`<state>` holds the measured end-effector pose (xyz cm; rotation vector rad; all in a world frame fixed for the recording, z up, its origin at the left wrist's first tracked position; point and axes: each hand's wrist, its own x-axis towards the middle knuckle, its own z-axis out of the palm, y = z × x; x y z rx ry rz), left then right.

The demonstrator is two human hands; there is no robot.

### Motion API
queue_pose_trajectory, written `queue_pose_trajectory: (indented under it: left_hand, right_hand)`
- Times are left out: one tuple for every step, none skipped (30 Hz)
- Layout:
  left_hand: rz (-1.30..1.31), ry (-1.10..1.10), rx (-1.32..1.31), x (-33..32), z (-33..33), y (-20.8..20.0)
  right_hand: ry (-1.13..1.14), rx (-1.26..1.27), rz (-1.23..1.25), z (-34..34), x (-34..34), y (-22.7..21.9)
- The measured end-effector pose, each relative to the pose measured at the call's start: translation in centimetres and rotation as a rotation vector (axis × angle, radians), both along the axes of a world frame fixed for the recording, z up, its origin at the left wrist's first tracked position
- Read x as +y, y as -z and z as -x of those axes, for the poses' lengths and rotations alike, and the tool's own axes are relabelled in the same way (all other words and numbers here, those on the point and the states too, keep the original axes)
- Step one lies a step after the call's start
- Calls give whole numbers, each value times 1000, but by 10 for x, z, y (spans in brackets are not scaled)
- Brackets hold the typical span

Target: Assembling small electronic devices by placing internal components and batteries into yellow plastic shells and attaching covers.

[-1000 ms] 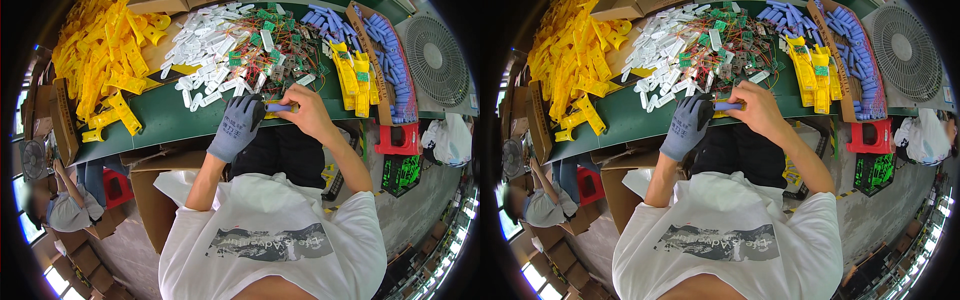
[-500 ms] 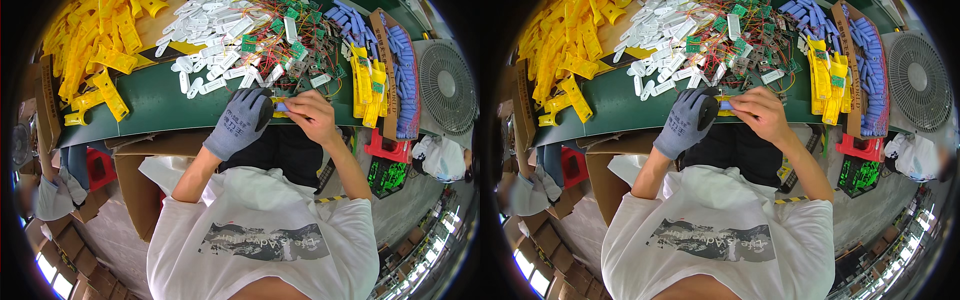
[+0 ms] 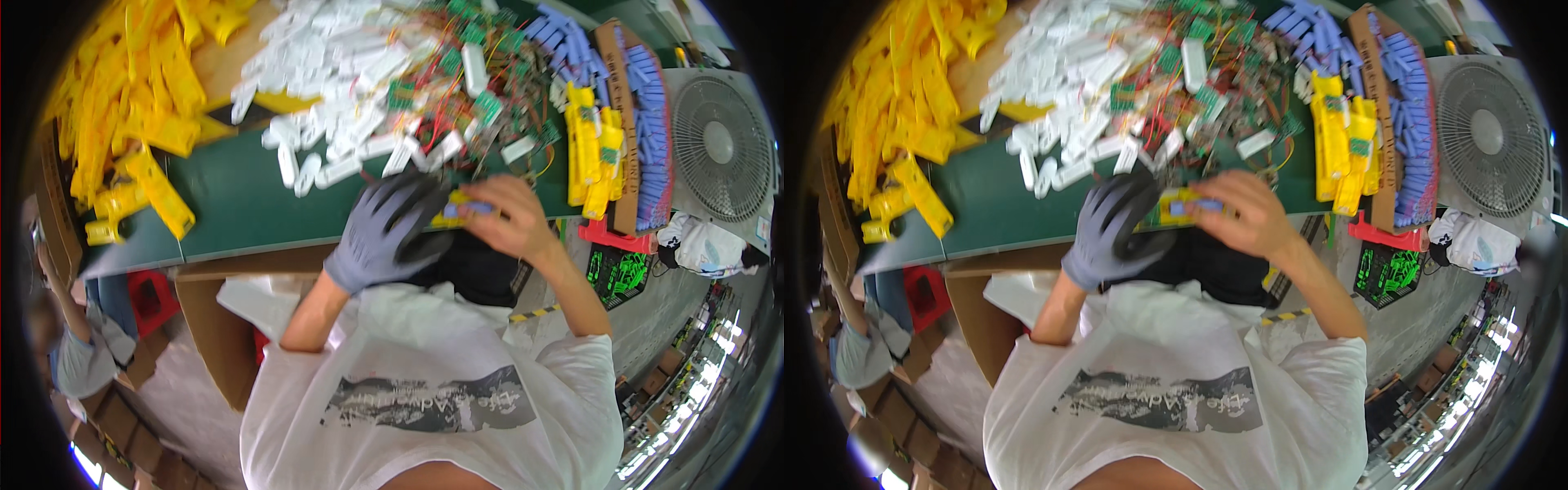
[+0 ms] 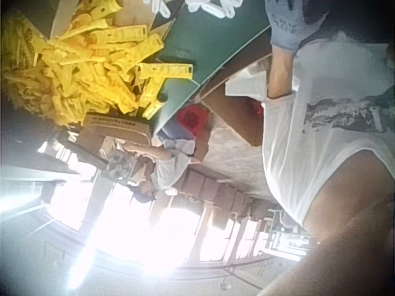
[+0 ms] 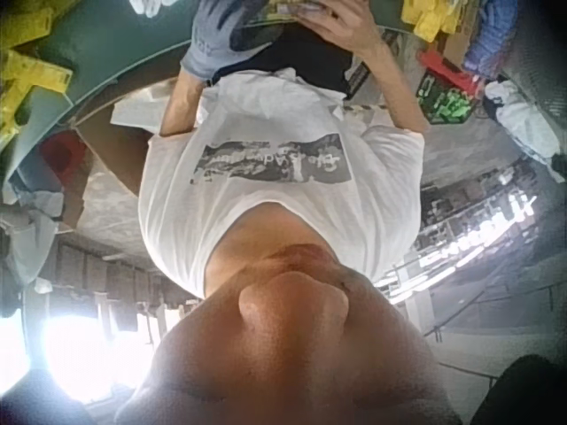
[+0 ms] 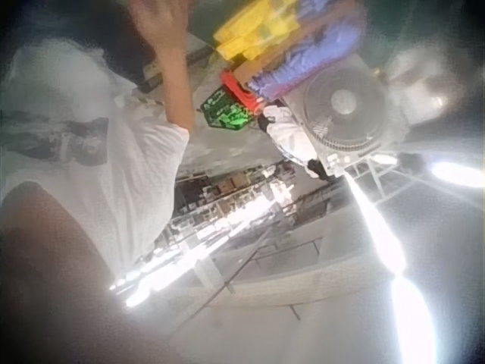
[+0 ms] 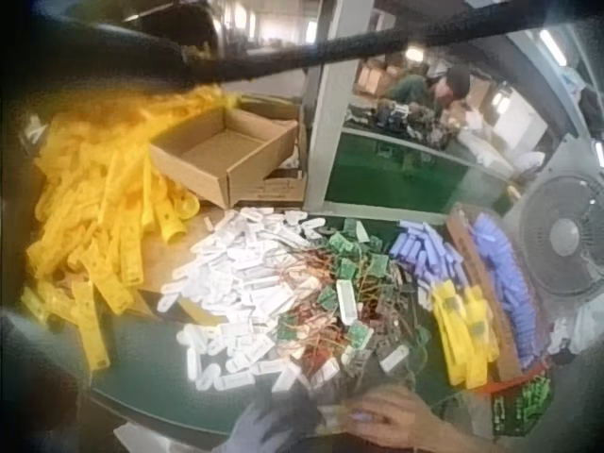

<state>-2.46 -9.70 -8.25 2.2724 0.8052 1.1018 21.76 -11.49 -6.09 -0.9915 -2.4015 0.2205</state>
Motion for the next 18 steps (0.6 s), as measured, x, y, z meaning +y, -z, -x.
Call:
queue_pose_trajectory:
  left_hand:
    - [-48,-54,-94,-4,5,6]
    - [-37,-95,-130,-5,11,10]
    - [-55,-153,-180,-10,19,14]
    - [221,-213,-197,-37,29,47]
    - [-86,-290,-249,-24,26,31]
    - [-89,-327,-311,-26,21,32]
    - [-105,-294,-325,-24,17,31]
    - [-143,-291,-237,-23,15,29]
    - [-178,-293,-145,-20,13,26]
    - [-202,-296,-236,-18,8,26]
    - [-214,-271,-240,-15,3,22]
    - [-244,-179,-165,-14,1,16]
    - [-268,-103,-79,-13,-3,10]
    - [-298,-87,-3,-11,-20,-7]
    - [-336,22,140,-9,-40,-29]
    - [-238,252,344,1,-61,-54]
    - [-231,372,441,7,-87,-71]
    - [-204,424,433,11,-119,-68]
  right_hand:
    - [-40,9,51,0,-1,-7]
    - [-24,36,52,0,-7,-14]
    - [-14,73,54,0,-7,-18]
    - [-7,71,14,-7,4,-27]
    - [31,78,-58,-22,11,-40]
    - [76,85,-126,-37,13,-55]
    - [267,-42,-197,-57,27,-70]
    - [431,109,-130,-70,57,-87]
    - [606,194,-85,-78,92,-100]
    - [605,288,-49,-90,138,-104]
    - [707,125,-115,-115,185,-99]
    - [705,115,-219,-144,239,-84]
    - [955,-40,-68,-142,278,-83]
    - [1016,-75,-65,-153,320,-77]
    - [1066,-112,-55,-163,354,-62]
    - [1114,-170,-19,-166,376,-47]
    - [1161,-229,6,-170,396,-31]
    - [1144,-183,15,-173,411,-8]
